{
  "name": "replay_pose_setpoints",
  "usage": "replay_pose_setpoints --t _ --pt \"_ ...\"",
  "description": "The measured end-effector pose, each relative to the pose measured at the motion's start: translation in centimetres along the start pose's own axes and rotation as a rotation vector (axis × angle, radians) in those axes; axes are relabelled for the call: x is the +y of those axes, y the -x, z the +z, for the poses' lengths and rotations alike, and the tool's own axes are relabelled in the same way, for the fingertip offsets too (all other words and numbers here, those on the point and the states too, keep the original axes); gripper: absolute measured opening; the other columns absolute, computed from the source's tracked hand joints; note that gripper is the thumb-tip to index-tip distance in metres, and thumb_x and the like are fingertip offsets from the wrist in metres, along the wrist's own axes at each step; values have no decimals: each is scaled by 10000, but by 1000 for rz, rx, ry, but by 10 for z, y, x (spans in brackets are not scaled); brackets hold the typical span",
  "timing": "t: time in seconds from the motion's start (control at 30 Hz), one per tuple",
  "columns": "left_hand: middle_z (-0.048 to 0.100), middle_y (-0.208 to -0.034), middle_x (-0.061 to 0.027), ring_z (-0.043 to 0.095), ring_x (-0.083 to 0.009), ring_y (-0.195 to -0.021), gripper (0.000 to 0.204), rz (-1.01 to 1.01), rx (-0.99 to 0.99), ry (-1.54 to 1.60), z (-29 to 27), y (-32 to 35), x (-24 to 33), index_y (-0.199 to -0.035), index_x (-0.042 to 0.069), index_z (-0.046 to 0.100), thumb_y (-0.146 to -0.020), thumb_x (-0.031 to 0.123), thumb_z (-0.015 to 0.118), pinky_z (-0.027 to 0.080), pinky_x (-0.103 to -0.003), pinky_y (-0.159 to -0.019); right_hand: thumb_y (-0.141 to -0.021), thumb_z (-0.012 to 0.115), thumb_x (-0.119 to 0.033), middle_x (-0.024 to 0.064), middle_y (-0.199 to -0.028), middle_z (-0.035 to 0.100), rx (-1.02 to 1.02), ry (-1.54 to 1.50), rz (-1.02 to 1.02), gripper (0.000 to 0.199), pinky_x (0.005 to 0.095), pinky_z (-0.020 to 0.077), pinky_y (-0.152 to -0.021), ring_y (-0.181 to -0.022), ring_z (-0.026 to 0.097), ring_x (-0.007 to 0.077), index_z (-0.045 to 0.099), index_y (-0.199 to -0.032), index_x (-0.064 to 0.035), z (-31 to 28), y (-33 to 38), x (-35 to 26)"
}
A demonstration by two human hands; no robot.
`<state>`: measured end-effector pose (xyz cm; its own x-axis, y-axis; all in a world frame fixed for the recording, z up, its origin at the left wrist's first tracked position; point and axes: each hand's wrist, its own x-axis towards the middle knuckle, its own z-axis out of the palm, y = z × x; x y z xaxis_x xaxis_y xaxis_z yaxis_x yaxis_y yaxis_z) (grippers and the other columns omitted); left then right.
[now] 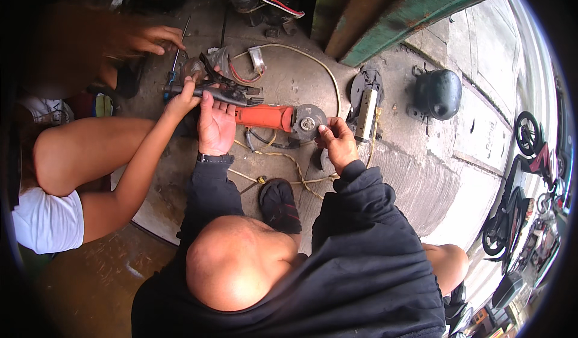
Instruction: The person disassembles metal motor components by hand, using a hammer to strike a part held by an assistant. The person also handles a cloth and a pair of pliers during the process.
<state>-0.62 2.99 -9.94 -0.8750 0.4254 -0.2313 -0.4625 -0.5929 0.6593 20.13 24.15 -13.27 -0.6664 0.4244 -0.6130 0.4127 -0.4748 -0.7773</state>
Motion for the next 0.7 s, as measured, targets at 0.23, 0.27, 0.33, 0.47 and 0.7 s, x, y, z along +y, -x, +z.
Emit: replay_pose_setpoints --t 0.23,0.27,0.33,0.47,0.7 --pt "544 -1360 -101 536 -214 -1218 656 74 -14 77 14 -24 -6 -1396 62 494 -897 405 747 439 -395 -1074 -999 627 -120 15 -952 645 7 -69 27 110 299 542 -706 -772 643 134 583 -1087 -73 6 4 -3" --pt "556 -1336 -102 550 -210 -1194 643 61 7 98 13 -27 -11 -1384 65 502 -896 405 748 455 -389 -1053 -998 629 -119 12 -946 646 1 -86 34 104 297 542 -701 -768 644 134 584 -1081 -76 3 3 1" --pt "589 -1263 -105 583 -195 -1118 638 30 59 136 14 -32 -17 -1376 76 509 -894 418 748 501 -367 -984 -997 632 -118 9 -937 648 -9 -113 41 96 295 542 -692 -761 644 134 586 -1073 -82 3 2 2" --pt "631 -1150 -93 627 -197 -1026 441 -148 97 152 32 -35 -53 -1169 92 565 -885 349 783 522 -340 -910 -994 640 -122 7 -929 651 -31 -131 37 89 293 538 -674 -755 643 133 590 -1061 -91 -2 -1 4" --pt "628 -992 -57 628 -186 -915 366 -287 241 92 44 -55 -78 -1047 85 584 -871 323 800 527 -319 -838 -989 647 -117 10 -900 654 -44 -33 47 115 278 519 -689 -754 618 113 598 -1087 -79 2 3 2"
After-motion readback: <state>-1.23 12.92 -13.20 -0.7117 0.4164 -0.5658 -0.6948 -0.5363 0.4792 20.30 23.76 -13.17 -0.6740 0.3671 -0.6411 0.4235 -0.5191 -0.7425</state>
